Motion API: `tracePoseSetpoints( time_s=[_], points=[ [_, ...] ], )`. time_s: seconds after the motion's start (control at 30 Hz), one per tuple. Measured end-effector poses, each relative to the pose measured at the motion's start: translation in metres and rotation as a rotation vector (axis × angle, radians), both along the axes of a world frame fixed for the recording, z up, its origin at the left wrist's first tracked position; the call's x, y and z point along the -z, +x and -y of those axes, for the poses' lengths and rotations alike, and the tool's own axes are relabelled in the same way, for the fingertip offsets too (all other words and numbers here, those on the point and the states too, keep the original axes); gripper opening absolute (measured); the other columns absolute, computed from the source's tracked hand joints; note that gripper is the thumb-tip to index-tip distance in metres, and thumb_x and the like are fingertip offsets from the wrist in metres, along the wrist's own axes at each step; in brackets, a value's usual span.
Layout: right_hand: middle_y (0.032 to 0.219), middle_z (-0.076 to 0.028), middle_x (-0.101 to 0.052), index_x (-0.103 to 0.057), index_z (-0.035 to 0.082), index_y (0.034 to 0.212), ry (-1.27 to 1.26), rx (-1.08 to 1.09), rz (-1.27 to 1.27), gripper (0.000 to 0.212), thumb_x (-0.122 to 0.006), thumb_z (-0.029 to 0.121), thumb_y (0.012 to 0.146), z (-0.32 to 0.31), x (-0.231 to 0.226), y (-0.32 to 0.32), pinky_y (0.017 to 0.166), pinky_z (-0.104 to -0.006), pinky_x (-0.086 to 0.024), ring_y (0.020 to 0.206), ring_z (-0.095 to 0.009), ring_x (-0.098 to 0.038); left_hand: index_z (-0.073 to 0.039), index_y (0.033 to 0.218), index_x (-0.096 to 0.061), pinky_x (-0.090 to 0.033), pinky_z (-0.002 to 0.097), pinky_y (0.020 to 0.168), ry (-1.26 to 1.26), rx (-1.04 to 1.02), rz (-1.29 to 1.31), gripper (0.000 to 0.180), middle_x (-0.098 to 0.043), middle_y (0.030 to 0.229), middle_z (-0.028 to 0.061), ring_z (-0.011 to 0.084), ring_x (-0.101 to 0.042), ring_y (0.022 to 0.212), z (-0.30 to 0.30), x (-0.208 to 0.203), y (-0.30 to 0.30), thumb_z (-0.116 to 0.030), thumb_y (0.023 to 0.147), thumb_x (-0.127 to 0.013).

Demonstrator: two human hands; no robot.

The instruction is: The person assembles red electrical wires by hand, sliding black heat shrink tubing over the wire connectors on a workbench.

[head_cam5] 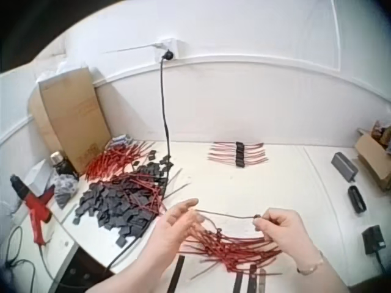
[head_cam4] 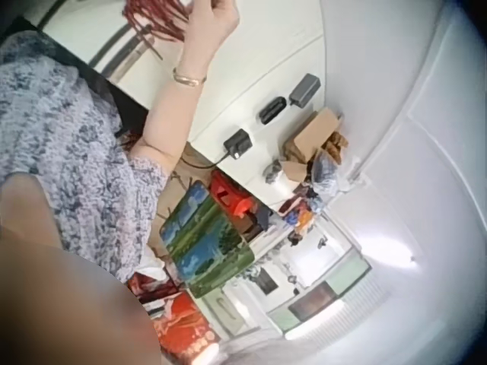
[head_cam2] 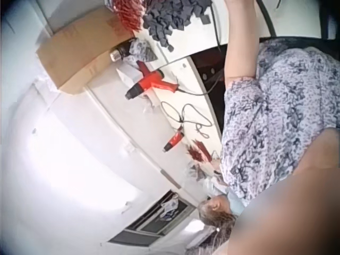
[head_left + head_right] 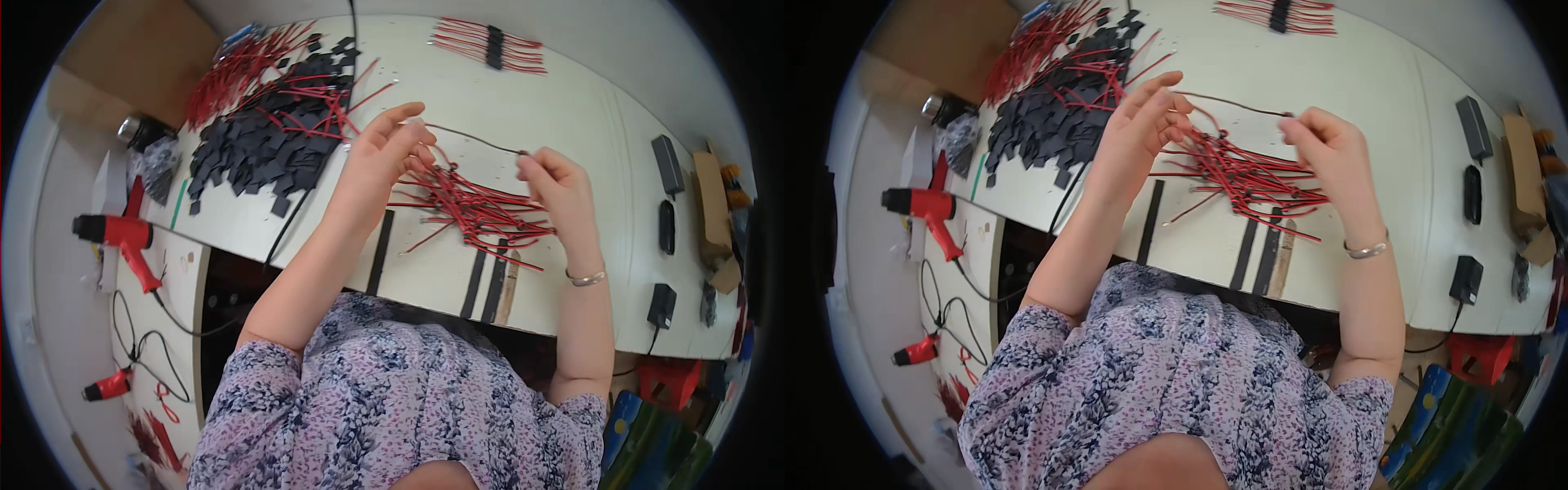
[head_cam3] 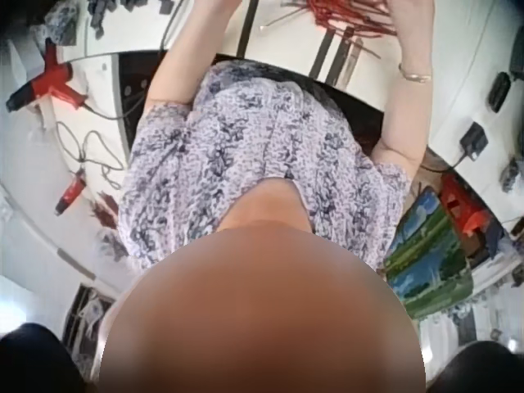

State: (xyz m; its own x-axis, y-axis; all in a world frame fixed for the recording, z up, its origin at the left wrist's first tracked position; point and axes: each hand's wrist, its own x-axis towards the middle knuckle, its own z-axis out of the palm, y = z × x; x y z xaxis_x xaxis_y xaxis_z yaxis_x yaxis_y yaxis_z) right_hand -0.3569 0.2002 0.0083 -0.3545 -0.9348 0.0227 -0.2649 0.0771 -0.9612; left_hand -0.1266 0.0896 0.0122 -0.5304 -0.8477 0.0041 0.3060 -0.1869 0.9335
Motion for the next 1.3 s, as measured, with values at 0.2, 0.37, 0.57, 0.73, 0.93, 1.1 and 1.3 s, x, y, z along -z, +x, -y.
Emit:
tracePoseSetpoints(
  time_s=[0.2, 0.37, 0.57, 0.73, 0.93, 1.1, 1.3],
  points=[
    [0.066, 0.003, -0.054, -0.066, 0.003, 0.089, -0.06, 0.003, 0.007, 0.019, -0.064, 0.02, 0.097, -0.001, -0.001, 0.002, 0.049, -0.019, -0.031, 0.053, -0.002, -0.039, -0.001, 0.115, -0.068, -0.048, 0.026, 0.072, -0.571, -0.319, 0.644, 0.024, -0.067, 0.097, 0.0013, 0.0084, -0.059, 0.081, 0.024, 0.013, 0.118, -0.007, 0.091, -0.07],
    [0.07, 0.004, -0.054, -0.068, 0.002, 0.102, -0.067, -0.031, 0.038, 0.021, -0.058, 0.02, 0.1, 0.001, -0.002, 0.009, 0.048, -0.0187, -0.03, 0.052, -0.001, -0.037, -0.003, 0.115, -0.066, -0.05, 0.0317, 0.072, -0.929, -0.218, 1.192, 0.035, -0.061, 0.095, 0.01, 0.0212, -0.059, 0.076, 0.034, 0.014, 0.148, -0.013, 0.083, -0.075],
    [0.074, 0.005, -0.054, -0.069, 0.002, 0.107, -0.088, -0.035, 0.101, 0.022, -0.058, 0.02, 0.101, 0.004, 0.004, 0.014, 0.048, -0.0183, -0.027, 0.052, 0.0, -0.033, -0.002, 0.103, -0.063, -0.05, 0.0327, 0.071, -0.911, -0.176, 1.216, 0.026, -0.062, 0.093, 0.0095, 0.021, -0.06, 0.076, 0.042, 0.024, 0.15, -0.011, 0.082, -0.076],
    [0.074, 0.006, -0.053, -0.069, 0.002, 0.107, -0.078, -0.061, 0.101, 0.021, -0.059, 0.019, 0.1, 0.001, 0.003, 0.011, 0.049, -0.0187, -0.024, 0.054, 0.001, -0.03, -0.001, 0.099, -0.065, -0.05, 0.026, 0.066, -0.555, -0.273, 0.947, 0.013, -0.065, 0.081, 0.0066, 0.0118, -0.06, 0.07, 0.038, 0.019, 0.144, -0.008, 0.089, -0.069],
    [0.083, 0.005, -0.058, -0.066, 0.001, 0.104, -0.157, -0.1, 0.079, 0.015, -0.063, 0.014, 0.098, -0.003, 0.0, 0.027, 0.069, -0.0199, -0.042, 0.076, -0.004, -0.052, 0.0, 0.109, -0.067, -0.051, 0.022, 0.068, -0.331, 0.037, 0.39, 0.016, -0.068, 0.092, 0.0022, 0.0072, -0.061, 0.074, 0.0, 0.004, 0.05, -0.006, 0.096, -0.063],
    [0.076, 0.004, -0.058, -0.054, 0.002, 0.087, -0.132, -0.122, 0.109, 0.018, -0.067, 0.012, 0.095, 0.001, 0.009, 0.031, 0.062, -0.0187, -0.042, 0.069, -0.002, -0.051, 0.0, 0.117, -0.063, -0.052, 0.0249, 0.066, -0.278, 0.203, 0.352, 0.021, -0.067, 0.091, 0.0053, 0.01, -0.063, 0.072, -0.029, 0.019, -0.026, -0.006, 0.097, -0.059],
    [0.075, 0.003, -0.059, -0.055, 0.002, 0.088, -0.165, -0.035, 0.121, 0.017, -0.067, 0.012, 0.095, 0.001, 0.009, 0.03, 0.061, -0.0195, -0.042, 0.069, -0.002, -0.051, -0.002, 0.122, -0.064, -0.051, 0.0207, 0.067, -0.43, 0.147, 0.42, 0.024, -0.066, 0.099, 0.0031, 0.0061, -0.06, 0.077, -0.032, 0.003, -0.036, -0.006, 0.1, -0.055]
  ],
)
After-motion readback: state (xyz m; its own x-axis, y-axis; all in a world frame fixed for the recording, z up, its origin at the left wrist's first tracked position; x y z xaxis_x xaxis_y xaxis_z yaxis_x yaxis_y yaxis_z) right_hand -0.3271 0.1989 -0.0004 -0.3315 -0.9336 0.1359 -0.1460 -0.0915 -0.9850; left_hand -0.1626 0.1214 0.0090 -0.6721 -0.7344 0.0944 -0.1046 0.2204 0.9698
